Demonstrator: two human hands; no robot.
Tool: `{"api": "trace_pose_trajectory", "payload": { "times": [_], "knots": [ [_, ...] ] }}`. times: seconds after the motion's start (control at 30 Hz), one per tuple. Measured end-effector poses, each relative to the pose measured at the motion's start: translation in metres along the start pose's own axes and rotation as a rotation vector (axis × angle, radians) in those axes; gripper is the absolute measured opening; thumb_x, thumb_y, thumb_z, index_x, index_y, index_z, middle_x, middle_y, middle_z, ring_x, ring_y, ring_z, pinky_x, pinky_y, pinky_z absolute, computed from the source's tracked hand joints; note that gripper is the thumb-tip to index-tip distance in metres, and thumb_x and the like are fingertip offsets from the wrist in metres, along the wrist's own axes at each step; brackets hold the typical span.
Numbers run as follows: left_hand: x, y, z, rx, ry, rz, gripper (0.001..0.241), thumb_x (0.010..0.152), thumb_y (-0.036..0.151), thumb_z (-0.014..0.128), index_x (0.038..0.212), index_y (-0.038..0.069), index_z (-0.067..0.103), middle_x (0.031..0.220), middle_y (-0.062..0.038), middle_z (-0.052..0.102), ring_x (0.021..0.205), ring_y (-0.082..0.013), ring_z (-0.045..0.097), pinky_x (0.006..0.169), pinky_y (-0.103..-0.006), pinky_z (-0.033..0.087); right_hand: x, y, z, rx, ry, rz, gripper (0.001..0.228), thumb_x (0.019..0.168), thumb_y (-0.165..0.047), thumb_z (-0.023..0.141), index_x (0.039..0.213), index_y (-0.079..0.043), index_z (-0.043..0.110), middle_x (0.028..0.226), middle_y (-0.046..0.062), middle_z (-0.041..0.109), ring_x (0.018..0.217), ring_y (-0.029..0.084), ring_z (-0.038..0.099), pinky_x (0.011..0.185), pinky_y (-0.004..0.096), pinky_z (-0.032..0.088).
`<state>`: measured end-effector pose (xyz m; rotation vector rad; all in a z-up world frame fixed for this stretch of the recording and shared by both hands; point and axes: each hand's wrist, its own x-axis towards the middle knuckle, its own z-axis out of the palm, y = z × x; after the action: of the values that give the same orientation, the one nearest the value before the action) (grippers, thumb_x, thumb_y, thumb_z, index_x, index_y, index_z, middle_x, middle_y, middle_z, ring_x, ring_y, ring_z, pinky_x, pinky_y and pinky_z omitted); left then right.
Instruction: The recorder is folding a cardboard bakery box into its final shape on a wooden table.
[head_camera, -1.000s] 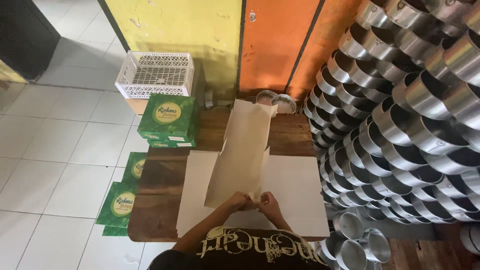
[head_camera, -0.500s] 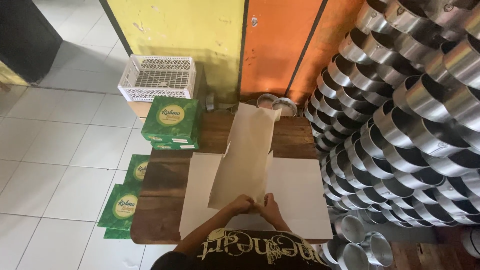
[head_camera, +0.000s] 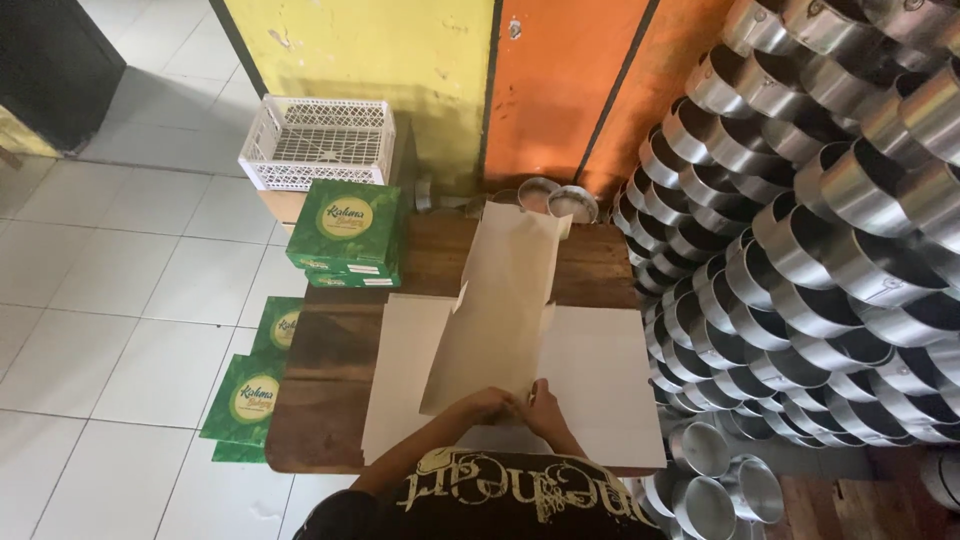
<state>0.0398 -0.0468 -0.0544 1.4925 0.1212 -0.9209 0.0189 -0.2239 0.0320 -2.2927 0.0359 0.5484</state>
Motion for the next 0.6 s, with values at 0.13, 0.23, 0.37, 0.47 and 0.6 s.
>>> {"api": "trace_pose_trajectory", "payload": {
  "times": [0.13, 0.23, 0.37, 0.47, 0.6],
  "knots": [
    [-0.011, 0.003, 0.005, 0.077, -0.126, 0.054, 0.021, 0.092, 0.01, 0.071, 0.108, -0.002, 0.075, 0.097, -0.008, 0.074, 0.079, -0.0176, 0.062, 0.07, -0.0373, 0.051, -0.022, -0.039, -0.019, 0.037, -0.104, 0.122, 0.061, 0.087, -0.046, 0.065, 0.121, -0.003, 0.038, 0.098, 0.023, 0.069, 0.082, 0.035, 0.076, 0.066, 0.043, 0.062],
    [-0.025, 0.011, 0.014, 0.126, 0.05, 0.016, 0.026, 0.096, 0.017, 0.072, 0.107, -0.006, 0.075, 0.099, -0.016, 0.07, 0.079, -0.024, 0.058, 0.072, -0.0419, 0.049, -0.031, -0.065, -0.02, -0.017, -0.117, 0.196, 0.067, 0.092, -0.052, 0.064, 0.127, 0.0, 0.038, 0.103, 0.026, 0.069, 0.09, 0.038, 0.074, 0.074, 0.048, 0.061],
    [-0.022, 0.007, -0.002, 0.729, 0.356, 0.35, 0.026, 0.098, 0.019, 0.063, 0.107, -0.002, 0.074, 0.11, -0.022, 0.072, 0.101, -0.0373, 0.067, 0.095, -0.0477, 0.051, -0.03, -0.074, -0.012, -0.238, -0.055, 0.178, 0.061, 0.096, -0.034, 0.065, 0.136, 0.001, 0.036, 0.107, 0.028, 0.07, 0.097, 0.041, 0.071, 0.084, 0.051, 0.057],
    [-0.091, 0.062, -0.022, 1.029, 0.652, 0.331, 0.028, 0.1, 0.014, 0.056, 0.121, 0.003, 0.069, 0.118, -0.022, 0.068, 0.109, -0.0379, 0.063, 0.093, -0.0489, 0.049, -0.023, -0.072, -0.008, -0.304, -0.06, 0.186, 0.058, 0.094, -0.015, 0.06, 0.142, 0.0, 0.033, 0.109, 0.028, 0.07, 0.1, 0.041, 0.071, 0.086, 0.052, 0.057],
    [-0.125, 0.049, -0.073, 1.064, 1.084, 0.207, 0.026, 0.1, 0.005, 0.058, 0.124, 0.009, 0.067, 0.124, -0.013, 0.067, 0.112, -0.0254, 0.064, 0.095, -0.0438, 0.051, -0.01, -0.03, 0.001, -0.315, -0.065, 0.144, 0.066, 0.092, -0.007, 0.057, 0.149, 0.005, 0.026, 0.109, 0.028, 0.07, 0.101, 0.042, 0.071, 0.087, 0.053, 0.057]
  ]
}}
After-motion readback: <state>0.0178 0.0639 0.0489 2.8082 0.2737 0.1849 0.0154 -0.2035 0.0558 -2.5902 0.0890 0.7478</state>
